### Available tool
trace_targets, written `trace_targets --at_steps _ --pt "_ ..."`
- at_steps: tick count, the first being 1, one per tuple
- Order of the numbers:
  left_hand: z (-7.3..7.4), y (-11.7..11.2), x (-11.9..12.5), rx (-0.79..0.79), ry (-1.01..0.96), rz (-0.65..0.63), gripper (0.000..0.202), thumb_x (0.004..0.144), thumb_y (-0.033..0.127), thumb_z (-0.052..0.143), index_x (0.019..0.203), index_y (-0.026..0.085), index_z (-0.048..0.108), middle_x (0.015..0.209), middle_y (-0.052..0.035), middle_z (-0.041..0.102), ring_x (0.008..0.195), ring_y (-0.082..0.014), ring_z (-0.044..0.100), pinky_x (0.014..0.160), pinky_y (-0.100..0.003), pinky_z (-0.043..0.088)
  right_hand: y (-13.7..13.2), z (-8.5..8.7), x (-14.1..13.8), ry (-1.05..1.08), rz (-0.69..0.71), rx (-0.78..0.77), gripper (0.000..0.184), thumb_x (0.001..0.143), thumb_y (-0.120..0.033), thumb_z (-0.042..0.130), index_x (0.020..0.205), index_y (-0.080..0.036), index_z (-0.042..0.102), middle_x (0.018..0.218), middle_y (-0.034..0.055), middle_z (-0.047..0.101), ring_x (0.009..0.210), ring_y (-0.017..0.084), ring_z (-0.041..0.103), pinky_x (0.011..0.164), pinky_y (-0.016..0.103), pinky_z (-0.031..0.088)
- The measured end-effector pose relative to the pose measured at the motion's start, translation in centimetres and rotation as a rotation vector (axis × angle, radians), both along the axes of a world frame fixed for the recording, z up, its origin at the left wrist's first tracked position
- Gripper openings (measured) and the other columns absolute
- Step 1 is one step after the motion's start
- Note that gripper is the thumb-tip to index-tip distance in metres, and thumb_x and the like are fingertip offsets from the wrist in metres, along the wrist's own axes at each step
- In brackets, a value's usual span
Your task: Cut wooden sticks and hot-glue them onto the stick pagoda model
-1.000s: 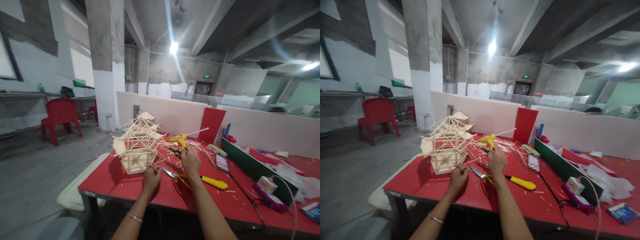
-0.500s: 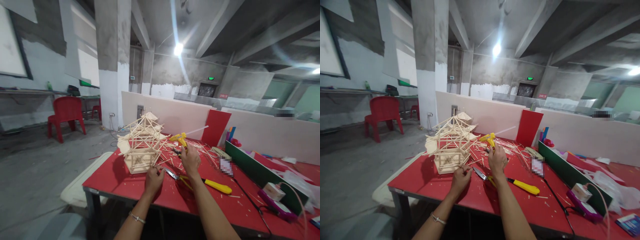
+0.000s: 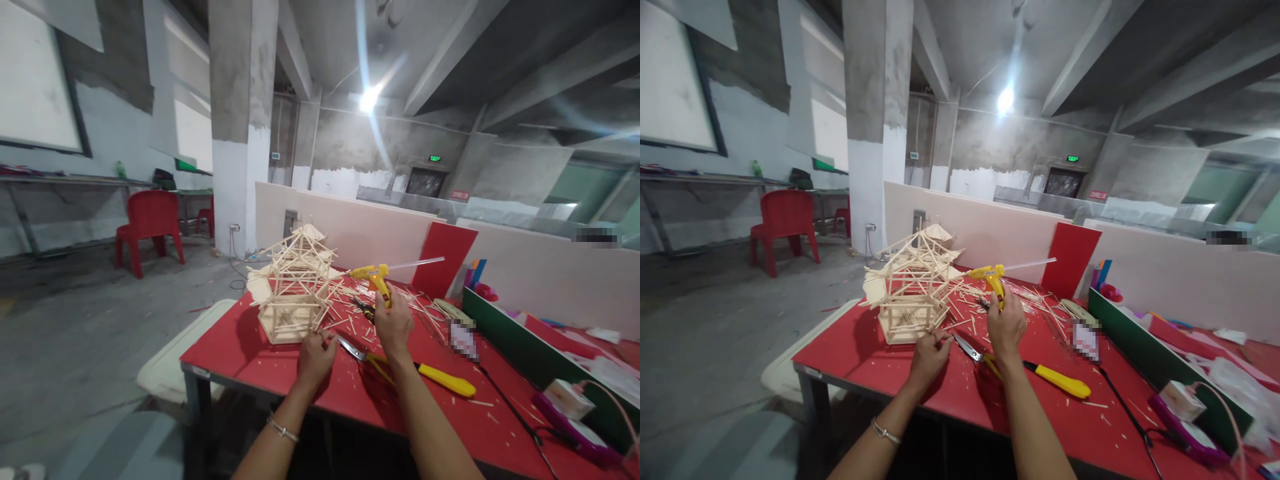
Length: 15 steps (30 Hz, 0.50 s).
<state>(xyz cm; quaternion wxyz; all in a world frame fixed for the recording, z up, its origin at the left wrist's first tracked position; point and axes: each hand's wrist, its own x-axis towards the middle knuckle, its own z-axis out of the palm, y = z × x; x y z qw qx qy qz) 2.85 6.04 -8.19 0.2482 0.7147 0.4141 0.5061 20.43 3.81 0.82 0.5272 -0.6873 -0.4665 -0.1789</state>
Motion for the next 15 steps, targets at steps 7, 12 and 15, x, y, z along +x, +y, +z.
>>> trace_targets --at_steps 7,12,15 --pt "0.0 -0.1 0.1 0.001 -0.015 -0.005 0.020 0.085 0.025 0.056 0.076 0.019 0.074 0.072 -0.0029 0.071 0.070 -0.0183 0.064 0.070 -0.028 0.044 -1.5 0.0 -0.7 0.287 0.063 0.029 0.057 0.087 -0.057 0.050 0.120 -0.012 0.063 0.107 0.0153 0.069 0.091 0.027 0.063 0.079 0.035 0.047" --pt "0.2 -0.4 0.1 -0.003 -0.028 -0.013 0.023 0.086 0.027 0.056 0.071 0.020 0.072 0.068 -0.0022 0.070 0.067 -0.0172 0.062 0.067 -0.027 0.042 -2.4 0.4 -1.0 0.401 0.232 -0.062 0.048 0.078 -0.056 0.059 0.103 -0.015 0.068 0.080 0.0063 0.070 0.067 0.020 0.060 0.062 0.030 0.045" --pt "0.1 -0.4 0.2 -0.015 -0.042 -0.002 0.027 0.086 0.028 0.055 0.064 0.019 0.068 0.061 -0.0008 0.065 0.061 -0.0155 0.057 0.063 -0.027 0.039 -3.1 1.0 -1.3 0.417 0.293 -0.073 0.047 0.077 -0.053 0.060 0.103 -0.015 0.068 0.082 0.0061 0.071 0.068 0.020 0.060 0.063 0.030 0.045"
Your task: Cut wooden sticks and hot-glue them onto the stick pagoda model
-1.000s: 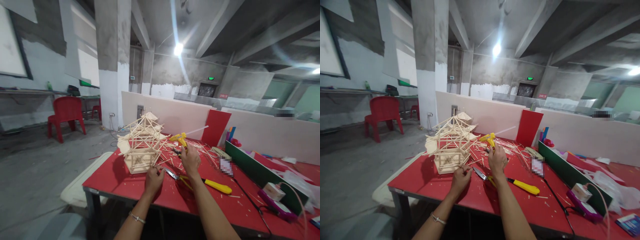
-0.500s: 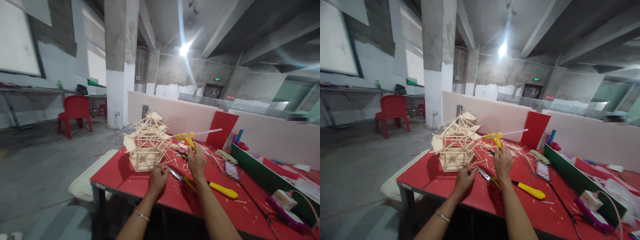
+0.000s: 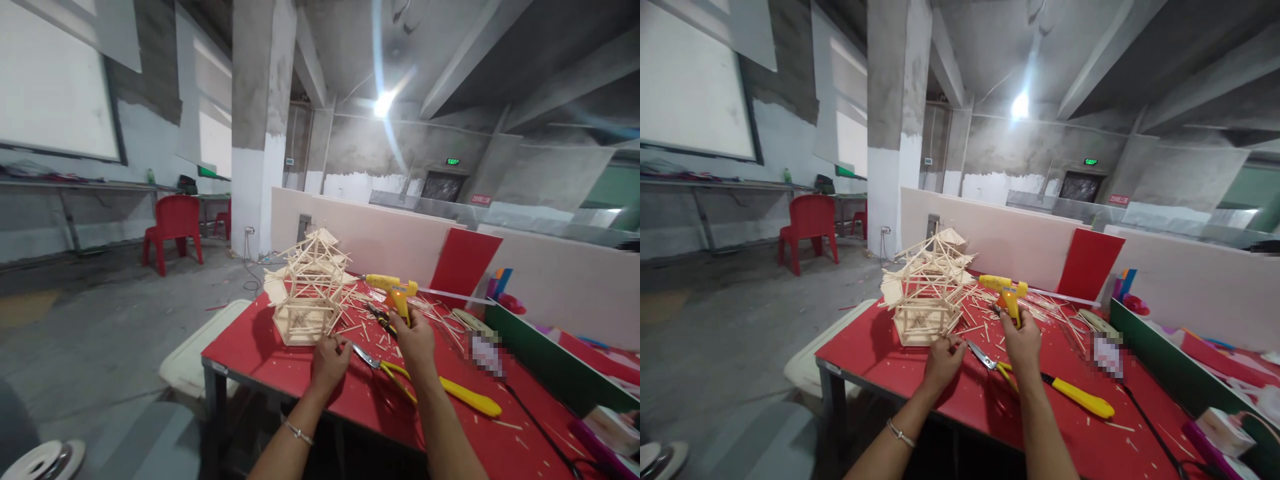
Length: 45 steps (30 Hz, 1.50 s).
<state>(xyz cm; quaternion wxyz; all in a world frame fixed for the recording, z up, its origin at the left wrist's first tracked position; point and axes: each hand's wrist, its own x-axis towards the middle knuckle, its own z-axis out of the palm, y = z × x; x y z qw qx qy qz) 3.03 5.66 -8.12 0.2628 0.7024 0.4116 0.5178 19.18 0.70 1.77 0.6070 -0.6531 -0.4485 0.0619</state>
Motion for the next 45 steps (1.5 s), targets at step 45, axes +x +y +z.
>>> trace_targets --at_steps 45 --pt "-0.5 0.3 -0.2 0.002 -0.143 0.173 0.040 0.084 0.034 0.049 0.048 0.024 0.035 0.049 0.0042 0.038 0.051 -0.0139 0.040 0.054 -0.028 0.028 -3.6 -0.1 -1.0 -0.087 0.154 0.026 0.060 0.079 -0.066 0.062 0.108 -0.014 0.073 0.098 0.0086 0.075 0.087 0.024 0.067 0.079 0.031 0.050"
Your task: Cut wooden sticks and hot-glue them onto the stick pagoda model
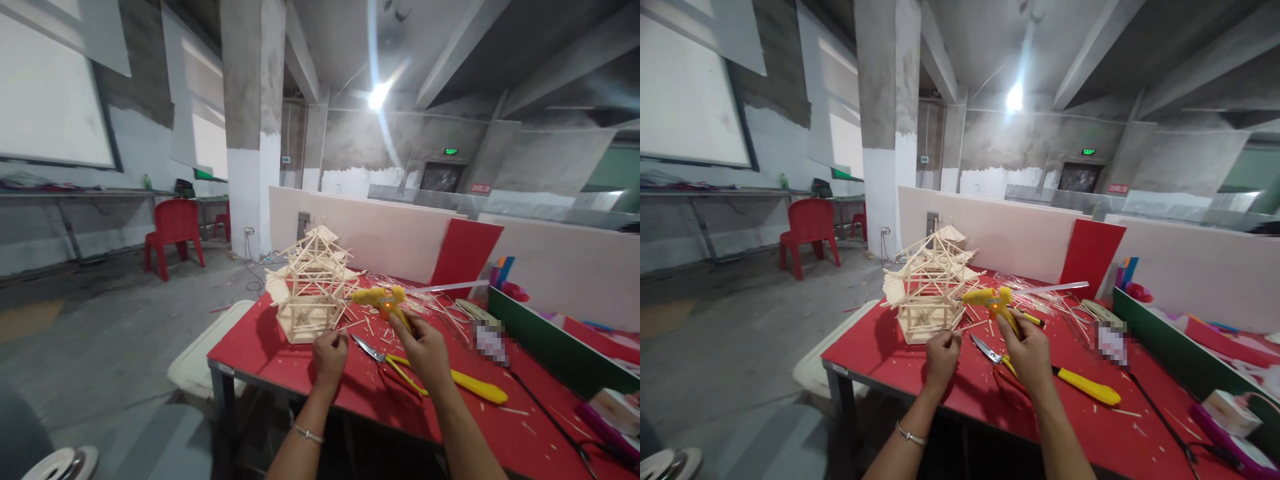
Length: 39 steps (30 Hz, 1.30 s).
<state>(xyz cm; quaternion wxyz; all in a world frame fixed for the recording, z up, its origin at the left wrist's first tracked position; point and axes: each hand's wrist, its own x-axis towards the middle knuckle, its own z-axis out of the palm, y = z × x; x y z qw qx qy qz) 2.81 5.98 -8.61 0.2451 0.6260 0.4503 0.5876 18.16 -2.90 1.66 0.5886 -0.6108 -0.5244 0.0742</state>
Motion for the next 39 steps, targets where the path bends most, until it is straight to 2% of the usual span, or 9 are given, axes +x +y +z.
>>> trace_targets --at_steps 6,12,17,26,29,33,36,39 --pt "0.2 -0.1 0.1 -0.003 -0.003 0.004 0.044 0.085 0.037 0.050 0.047 0.024 0.032 0.048 0.0050 0.034 0.051 -0.0133 0.036 0.054 -0.028 0.026 1.1 -2.6 1.7 0.088 -0.053 -0.105 0.064 0.077 -0.071 0.060 0.098 -0.013 0.075 0.076 0.0075 0.074 0.073 0.023 0.066 0.066 0.030 0.047" --pt "0.4 -0.3 0.1 -0.012 0.023 0.001 0.047 0.085 0.037 0.053 0.046 0.023 0.031 0.048 0.0052 0.034 0.052 -0.0128 0.035 0.054 -0.029 0.025 2.4 -5.1 1.6 0.179 0.023 -0.184 0.070 0.071 -0.075 0.063 0.098 -0.012 0.076 0.077 0.0076 0.074 0.071 0.024 0.067 0.063 0.031 0.049" --pt "0.2 -0.2 0.1 -0.016 0.028 -0.008 0.047 0.085 0.037 0.053 0.046 0.023 0.032 0.047 0.0050 0.034 0.051 -0.0128 0.034 0.054 -0.029 0.025 2.4 -5.5 0.7 0.236 0.050 -0.223 0.070 0.072 -0.076 0.062 0.096 -0.012 0.077 0.072 0.0089 0.074 0.067 0.025 0.068 0.058 0.031 0.048" --pt "0.6 -0.9 -0.3 0.009 -0.025 -0.017 0.045 0.083 0.033 0.054 0.043 0.023 0.037 0.046 0.0044 0.038 0.050 -0.0125 0.038 0.054 -0.028 0.030 1.8 -5.3 -1.1 0.174 0.128 -0.211 0.064 0.077 -0.071 0.061 0.094 -0.012 0.076 0.076 0.0079 0.074 0.074 0.025 0.067 0.066 0.032 0.049" --pt "0.7 -1.7 -1.4 0.003 -0.089 0.046 0.044 0.085 0.034 0.054 0.043 0.023 0.044 0.047 0.0026 0.046 0.051 -0.0137 0.045 0.055 -0.027 0.036 1.5 -5.7 -2.0 0.133 0.145 -0.191 0.060 0.080 -0.068 0.060 0.097 -0.013 0.075 0.081 0.0079 0.074 0.076 0.025 0.068 0.070 0.034 0.050" --pt "0.7 -2.4 -4.1 0.002 -0.219 0.212 0.043 0.089 0.035 0.052 0.048 0.022 0.051 0.055 0.0007 0.055 0.058 -0.0151 0.053 0.061 -0.027 0.043 0.7 -6.7 -3.7 0.065 0.144 -0.142 0.051 0.082 -0.060 0.063 0.103 -0.015 0.073 0.089 0.0084 0.075 0.078 0.024 0.067 0.070 0.033 0.051" --pt "0.6 -1.8 -6.4 0.020 -0.319 0.357 0.042 0.090 0.036 0.054 0.051 0.022 0.051 0.061 0.0007 0.056 0.063 -0.0152 0.055 0.067 -0.027 0.046 0.2 -7.2 -5.7 -0.010 0.152 -0.076 0.043 0.083 -0.056 0.063 0.100 -0.017 0.072 0.087 0.0071 0.074 0.076 0.023 0.066 0.070 0.033 0.051" --pt "0.4 -0.5 -7.9 0.033 -0.405 0.457 0.031 0.088 0.038 0.056 0.064 0.021 0.059 0.070 0.0000 0.059 0.068 -0.0160 0.058 0.068 -0.028 0.048 0.4 -7.3 -7.8 -0.106 0.181 0.022 0.033 0.086 -0.048 0.063 0.100 -0.020 0.072 0.093 0.0072 0.073 0.086 0.024 0.065 0.079 0.036 0.052"
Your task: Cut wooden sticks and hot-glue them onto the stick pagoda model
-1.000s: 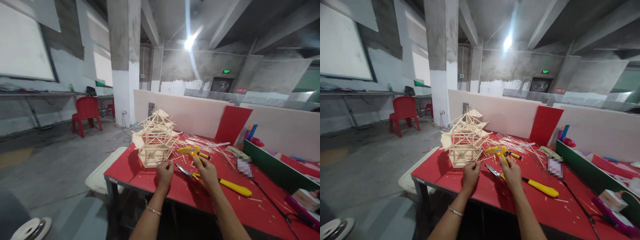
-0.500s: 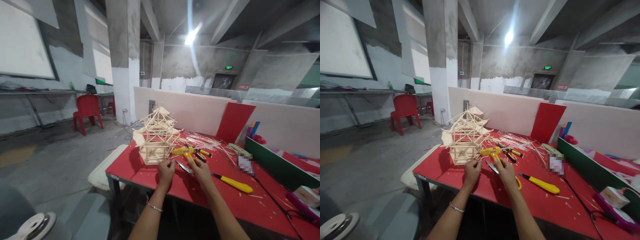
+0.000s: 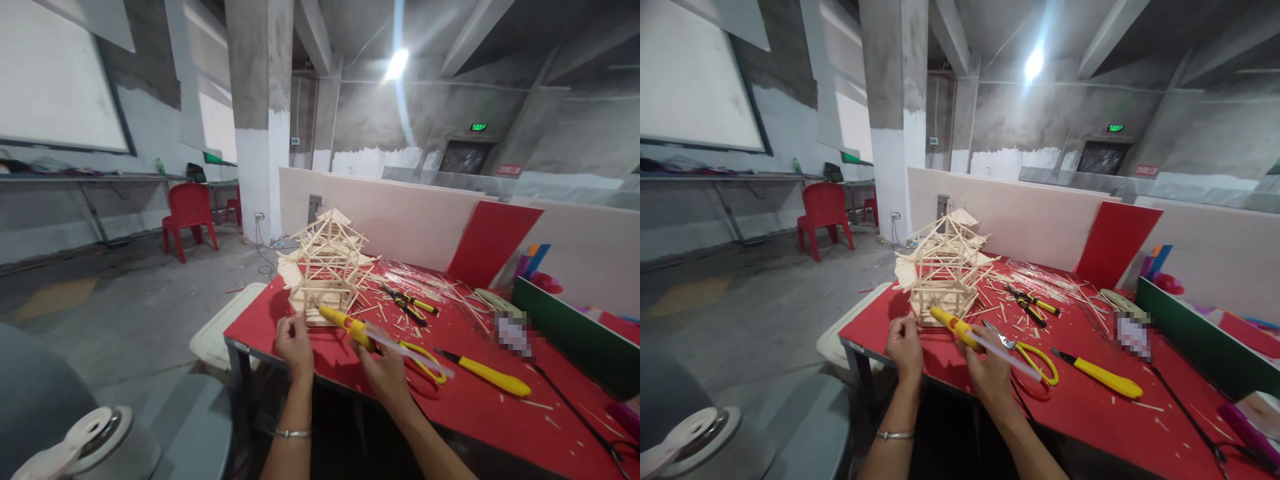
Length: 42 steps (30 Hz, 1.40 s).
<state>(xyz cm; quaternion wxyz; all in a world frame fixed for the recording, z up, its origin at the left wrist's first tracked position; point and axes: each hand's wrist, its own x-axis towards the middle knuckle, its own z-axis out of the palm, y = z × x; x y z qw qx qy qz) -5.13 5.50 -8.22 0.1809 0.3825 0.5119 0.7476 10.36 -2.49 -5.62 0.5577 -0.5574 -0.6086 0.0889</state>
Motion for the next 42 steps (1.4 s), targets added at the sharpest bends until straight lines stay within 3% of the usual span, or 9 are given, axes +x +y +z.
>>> trace_targets --at_steps 3,5,12,19,24,32,42 --pt "-0.3 1.1 -0.7 0.015 -0.052 0.053 0.022 0.085 0.039 0.060 0.086 0.018 0.067 0.088 -0.0045 0.066 0.079 -0.0183 0.063 0.072 -0.029 0.051 0.7 0.3 -1.7 -0.083 0.022 0.098 0.025 0.088 -0.040 0.062 0.105 -0.024 0.071 0.098 0.0066 0.073 0.091 0.024 0.064 0.085 0.039 0.050" --pt "-0.6 1.5 -0.9 0.024 -0.060 0.061 0.022 0.083 0.036 0.061 0.092 0.018 0.068 0.094 -0.0059 0.068 0.084 -0.0193 0.065 0.076 -0.030 0.052 1.2 0.6 -2.4 -0.120 0.008 0.142 0.024 0.089 -0.037 0.062 0.107 -0.024 0.070 0.097 0.0067 0.072 0.091 0.024 0.064 0.085 0.040 0.049" --pt "-0.4 0.7 -1.3 0.066 -0.053 0.081 0.014 0.084 0.029 0.061 0.091 0.020 0.069 0.097 -0.0059 0.066 0.094 -0.0210 0.063 0.088 -0.036 0.050 2.1 1.2 -3.3 -0.209 -0.004 0.210 0.021 0.089 -0.029 0.062 0.109 -0.024 0.067 0.100 0.0054 0.072 0.094 0.023 0.064 0.086 0.038 0.049" --pt "0.0 0.3 -1.4 0.092 -0.105 0.113 0.019 0.086 0.028 0.059 0.101 0.020 0.067 0.117 -0.0099 0.058 0.112 -0.0238 0.058 0.088 -0.036 0.051 2.8 1.1 -4.0 -0.234 0.021 0.301 0.026 0.086 -0.022 0.060 0.111 -0.026 0.066 0.100 0.0042 0.073 0.093 0.024 0.064 0.085 0.039 0.050" --pt "-0.1 0.1 -1.2 0.101 -0.111 0.090 0.024 0.089 0.033 0.057 0.106 0.018 0.067 0.122 -0.0112 0.056 0.112 -0.0247 0.058 0.092 -0.038 0.050 2.2 1.7 -4.2 -0.248 0.081 0.355 0.027 0.086 -0.017 0.060 0.111 -0.027 0.065 0.101 0.0027 0.073 0.094 0.022 0.064 0.086 0.037 0.050" --pt "-0.3 -0.2 -1.0 0.107 -0.097 0.062 0.025 0.092 0.036 0.057 0.109 0.020 0.066 0.124 -0.0107 0.056 0.117 -0.0255 0.056 0.095 -0.039 0.048 1.7 2.9 -4.5 -0.200 0.064 0.377 0.028 0.087 -0.018 0.061 0.113 -0.027 0.062 0.101 0.0036 0.070 0.095 0.022 0.063 0.085 0.037 0.050" --pt "-0.4 -0.2 -1.2 0.081 -0.079 0.052 0.024 0.091 0.037 0.057 0.105 0.020 0.067 0.123 -0.0104 0.057 0.114 -0.0251 0.057 0.088 -0.037 0.048 2.1 2.3 -4.5 -0.226 0.063 0.384 0.030 0.086 -0.016 0.062 0.114 -0.027 0.061 0.102 0.0034 0.070 0.094 0.022 0.063 0.084 0.036 0.050"
